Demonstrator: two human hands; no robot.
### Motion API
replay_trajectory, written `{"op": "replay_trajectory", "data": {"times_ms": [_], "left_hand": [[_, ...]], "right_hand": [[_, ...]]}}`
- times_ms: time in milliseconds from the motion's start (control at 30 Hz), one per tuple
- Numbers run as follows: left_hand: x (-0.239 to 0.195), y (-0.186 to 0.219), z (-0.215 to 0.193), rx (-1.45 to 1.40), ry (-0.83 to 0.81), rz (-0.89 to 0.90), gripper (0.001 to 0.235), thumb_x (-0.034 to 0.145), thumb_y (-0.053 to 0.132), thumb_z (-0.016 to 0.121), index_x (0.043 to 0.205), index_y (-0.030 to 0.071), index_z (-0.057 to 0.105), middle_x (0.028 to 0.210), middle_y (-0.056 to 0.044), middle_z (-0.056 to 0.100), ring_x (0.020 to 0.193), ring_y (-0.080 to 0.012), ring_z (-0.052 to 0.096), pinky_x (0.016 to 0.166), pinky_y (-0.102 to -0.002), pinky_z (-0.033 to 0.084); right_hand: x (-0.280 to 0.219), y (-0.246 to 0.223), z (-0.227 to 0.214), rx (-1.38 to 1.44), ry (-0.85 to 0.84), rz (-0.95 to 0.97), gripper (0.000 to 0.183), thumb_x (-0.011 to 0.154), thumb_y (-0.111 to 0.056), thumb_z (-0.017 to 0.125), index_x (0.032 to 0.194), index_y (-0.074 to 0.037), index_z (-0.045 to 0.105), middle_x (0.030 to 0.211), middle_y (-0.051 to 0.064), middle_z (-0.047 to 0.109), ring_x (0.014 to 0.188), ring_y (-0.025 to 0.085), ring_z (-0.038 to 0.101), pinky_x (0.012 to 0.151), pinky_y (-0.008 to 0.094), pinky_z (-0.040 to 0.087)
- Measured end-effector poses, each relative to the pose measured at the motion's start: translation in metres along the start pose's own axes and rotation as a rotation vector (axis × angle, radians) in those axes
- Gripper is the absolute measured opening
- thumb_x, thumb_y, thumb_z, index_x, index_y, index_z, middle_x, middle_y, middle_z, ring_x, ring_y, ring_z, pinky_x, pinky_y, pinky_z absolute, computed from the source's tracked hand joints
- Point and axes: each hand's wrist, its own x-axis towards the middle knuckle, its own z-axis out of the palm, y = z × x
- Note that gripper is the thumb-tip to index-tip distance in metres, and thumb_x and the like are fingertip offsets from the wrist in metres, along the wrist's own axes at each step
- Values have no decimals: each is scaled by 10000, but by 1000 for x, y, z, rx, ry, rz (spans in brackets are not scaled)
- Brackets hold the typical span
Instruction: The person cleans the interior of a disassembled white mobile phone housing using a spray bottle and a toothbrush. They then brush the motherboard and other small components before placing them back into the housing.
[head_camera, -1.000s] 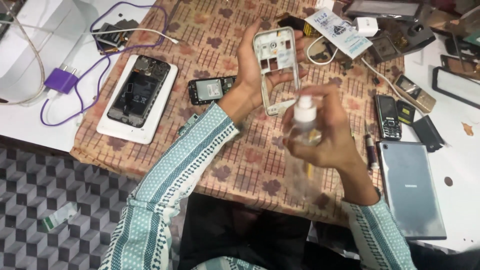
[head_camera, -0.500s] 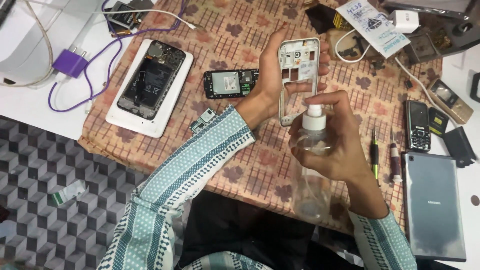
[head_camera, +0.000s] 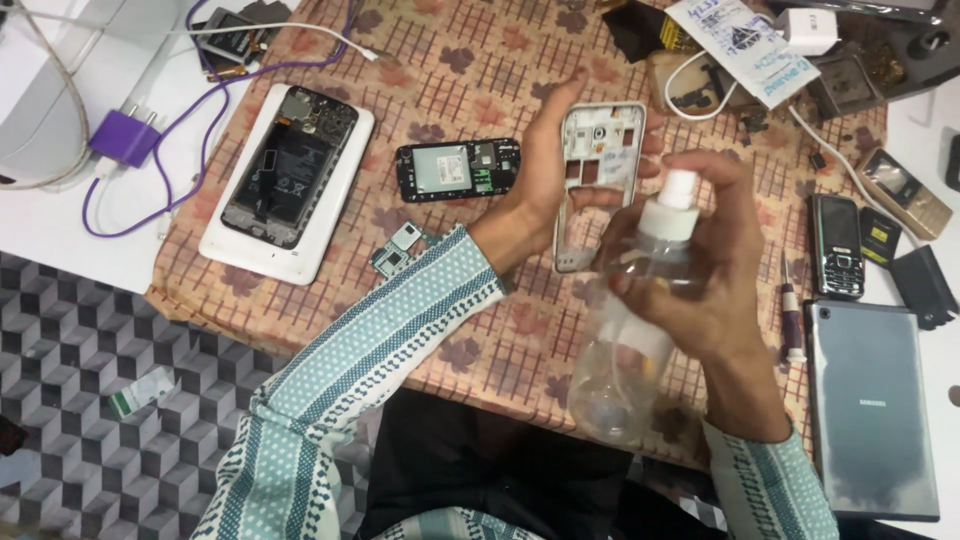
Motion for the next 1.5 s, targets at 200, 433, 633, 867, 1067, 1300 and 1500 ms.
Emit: {"op": "replay_trajectory", "data": {"times_ms": [200,433,633,867,1067,1300,1500], "left_hand": [[-8,-7,7,55,-23,-109,829,978,648,267,1282,-4,680,1100,-154,775,957,-236,767,817,-420,628],[-9,-8,10,149,-41,-95,826,965,650,255,1258,20,702,1084,-135,786,953,-214,761,804,-421,633],[-11,-2,11,132,-16,-111,810,947,640,268,1251,16,684,1056,-142,792,941,-224,770,792,-451,640],[-10,1,7,144,-21,-87,816,954,638,269,1239,3,694,1050,-149,800,922,-215,776,784,-433,623],[-7,2,3,132,-2,-52,821,958,642,286,1256,-8,690,1047,-165,794,898,-231,770,730,-436,608],[-8,-16,1,185,-18,-13,798,945,636,313,1259,8,692,1077,-154,795,964,-225,787,763,-429,683],[-1,3,-10,104,26,101,828,965,640,285,1304,-28,636,1086,-212,777,909,-268,788,679,-437,670]], "right_hand": [[-8,-4,-8,50,68,-54,618,765,21,715,1289,-96,407,1055,150,613,824,251,733,784,432,698],[-2,5,-11,74,-29,-48,630,751,27,676,1300,-82,386,932,144,692,789,239,745,874,423,663],[-4,11,-23,-68,68,-51,622,794,104,671,1315,-63,376,1067,163,659,885,236,742,743,377,663],[-6,18,-34,-69,-23,-8,635,783,99,673,1330,-80,406,966,167,685,783,217,740,643,351,659],[0,13,-22,18,-106,77,633,747,75,679,1297,-91,412,960,186,720,751,242,751,637,372,625],[-5,17,-3,69,-129,105,697,722,52,686,1342,-82,397,1012,191,688,831,242,744,657,352,665],[-10,17,1,84,-339,204,655,727,1,738,1287,-76,406,904,164,699,749,230,757,626,359,690]]}}
